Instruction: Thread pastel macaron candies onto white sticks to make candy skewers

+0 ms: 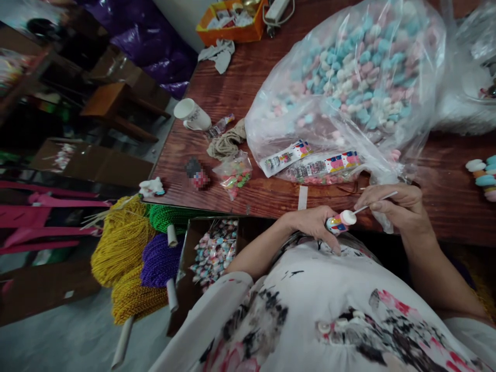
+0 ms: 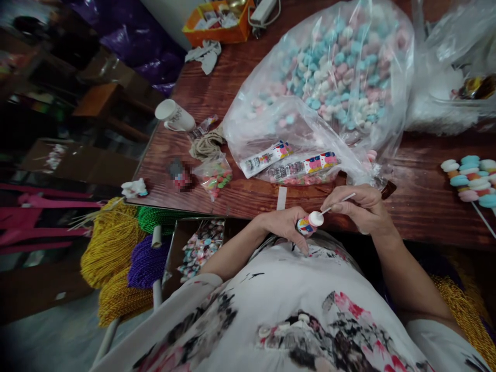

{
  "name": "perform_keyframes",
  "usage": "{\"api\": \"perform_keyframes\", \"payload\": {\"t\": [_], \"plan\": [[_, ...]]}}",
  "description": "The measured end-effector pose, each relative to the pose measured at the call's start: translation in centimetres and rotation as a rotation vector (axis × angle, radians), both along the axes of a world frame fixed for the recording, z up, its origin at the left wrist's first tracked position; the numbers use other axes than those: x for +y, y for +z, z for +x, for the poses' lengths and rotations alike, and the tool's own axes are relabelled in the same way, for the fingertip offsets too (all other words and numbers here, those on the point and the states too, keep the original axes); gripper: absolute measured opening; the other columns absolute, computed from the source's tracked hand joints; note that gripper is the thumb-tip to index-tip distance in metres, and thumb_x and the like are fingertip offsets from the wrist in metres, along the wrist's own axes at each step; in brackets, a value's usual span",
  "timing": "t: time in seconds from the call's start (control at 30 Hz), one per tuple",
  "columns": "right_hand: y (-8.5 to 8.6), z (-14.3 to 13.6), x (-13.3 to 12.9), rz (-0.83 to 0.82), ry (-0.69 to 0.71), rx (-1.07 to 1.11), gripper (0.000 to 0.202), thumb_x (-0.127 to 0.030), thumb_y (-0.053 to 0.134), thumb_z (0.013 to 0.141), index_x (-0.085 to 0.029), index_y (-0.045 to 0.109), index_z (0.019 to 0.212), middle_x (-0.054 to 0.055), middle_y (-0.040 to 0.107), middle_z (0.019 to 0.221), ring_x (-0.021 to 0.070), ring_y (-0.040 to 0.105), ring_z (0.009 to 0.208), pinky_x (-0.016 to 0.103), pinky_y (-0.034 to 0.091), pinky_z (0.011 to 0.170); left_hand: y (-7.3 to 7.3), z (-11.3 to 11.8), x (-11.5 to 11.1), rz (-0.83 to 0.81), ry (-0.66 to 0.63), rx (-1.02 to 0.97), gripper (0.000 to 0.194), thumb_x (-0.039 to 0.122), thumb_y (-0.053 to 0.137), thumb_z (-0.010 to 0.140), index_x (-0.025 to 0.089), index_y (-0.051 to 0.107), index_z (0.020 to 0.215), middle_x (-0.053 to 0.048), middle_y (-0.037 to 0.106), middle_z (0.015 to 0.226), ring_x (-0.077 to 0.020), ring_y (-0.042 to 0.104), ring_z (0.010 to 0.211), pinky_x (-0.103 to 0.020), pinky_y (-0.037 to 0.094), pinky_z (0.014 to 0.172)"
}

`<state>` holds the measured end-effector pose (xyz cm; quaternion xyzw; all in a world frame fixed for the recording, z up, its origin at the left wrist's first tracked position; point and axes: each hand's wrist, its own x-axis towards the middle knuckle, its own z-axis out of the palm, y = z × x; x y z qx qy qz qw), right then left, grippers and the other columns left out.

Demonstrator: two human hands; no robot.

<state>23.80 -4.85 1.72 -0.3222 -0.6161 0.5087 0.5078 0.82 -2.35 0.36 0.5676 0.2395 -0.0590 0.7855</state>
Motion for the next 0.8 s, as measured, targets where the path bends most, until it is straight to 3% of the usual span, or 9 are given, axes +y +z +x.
{"api": "perform_keyframes", "payload": {"t": [0.13,0.23,0.33,0.43,0.57,0.67,0.8], "plan": [[0.1,-0.4,-0.2,0.002,-0.007,-0.024,0.011,-0.029,0.069,0.086,-0.024,0.077,0.084,0.005,0.076,0.08,0.0205,0.071,0.072,0.035,0.058,0.067,0.1,0.2,-0.1,-0.045,0.095,0.04,0.058,0.048,0.093,0.043,0.017,0.05,0.066,0.008,0.049,0.057,-0.006,0.043,0.048,-0.02,0.036,0.045],[0.5,-0.5,-0.7,0.04,-0.019,-0.108,0.009,-0.027,0.068,0.086,-0.024,0.077,0.085,0.004,0.076,0.081,0.0195,0.071,0.073,0.033,0.058,0.067,-0.2,0.5,-0.3,0.017,0.173,0.041,0.057,0.052,0.09,0.047,0.016,0.052,0.068,0.009,0.047,0.057,-0.0056,0.04,0.049,-0.021,0.033,0.047],[1.3,-0.5,-1.5,0.064,-0.074,-0.185,0.007,-0.023,0.069,0.085,-0.023,0.075,0.084,0.003,0.076,0.082,0.0184,0.07,0.072,0.032,0.056,0.067,-0.6,0.8,-0.5,0.227,0.263,0.028,0.052,0.055,0.087,0.054,0.015,0.057,0.071,0.007,0.048,0.062,-0.0071,0.043,0.057,-0.021,0.034,0.054],[1.7,-0.6,-2.3,-0.007,-0.234,-0.202,0.007,-0.023,0.068,0.086,-0.023,0.075,0.084,0.003,0.075,0.079,0.0165,0.068,0.068,0.03,0.053,0.064,-0.8,1.2,-0.6,0.519,0.365,0.076,0.047,0.055,0.083,0.062,0.015,0.062,0.075,0.006,0.054,0.067,-0.0096,0.049,0.066,-0.021,0.035,0.06],[0.3,-1.3,-2.7,-0.16,-0.414,-0.049,0.008,-0.027,0.069,0.086,-0.022,0.073,0.082,0.001,0.072,0.074,0.0127,0.06,0.058,0.026,0.047,0.054,-0.7,1.4,-1.0,0.846,0.406,0.202,0.043,0.056,0.078,0.07,0.016,0.063,0.077,0.003,0.06,0.07,-0.0118,0.053,0.066,-0.023,0.034,0.061],[-1.0,-2.1,-3.0,-0.192,-0.507,0.034,0.011,-0.03,0.07,0.085,-0.021,0.071,0.08,0.0,0.071,0.07,0.0121,0.058,0.054,0.025,0.045,0.051,-0.4,1.5,-1.3,0.979,0.421,0.238,0.039,0.054,0.075,0.075,0.017,0.061,0.078,0.0,0.064,0.075,-0.0133,0.055,0.067,-0.025,0.035,0.063],[-1.4,-2.8,-3.9,-0.063,-0.595,-0.051,0.006,-0.026,0.068,0.086,-0.023,0.071,0.083,0.0,0.071,0.071,0.0126,0.059,0.055,0.026,0.047,0.053,0.0,1.5,-1.6,1.065,0.444,0.276,0.028,0.043,0.071,0.079,0.018,0.059,0.077,-0.001,0.064,0.075,-0.0139,0.055,0.066,-0.026,0.034,0.061]]}}
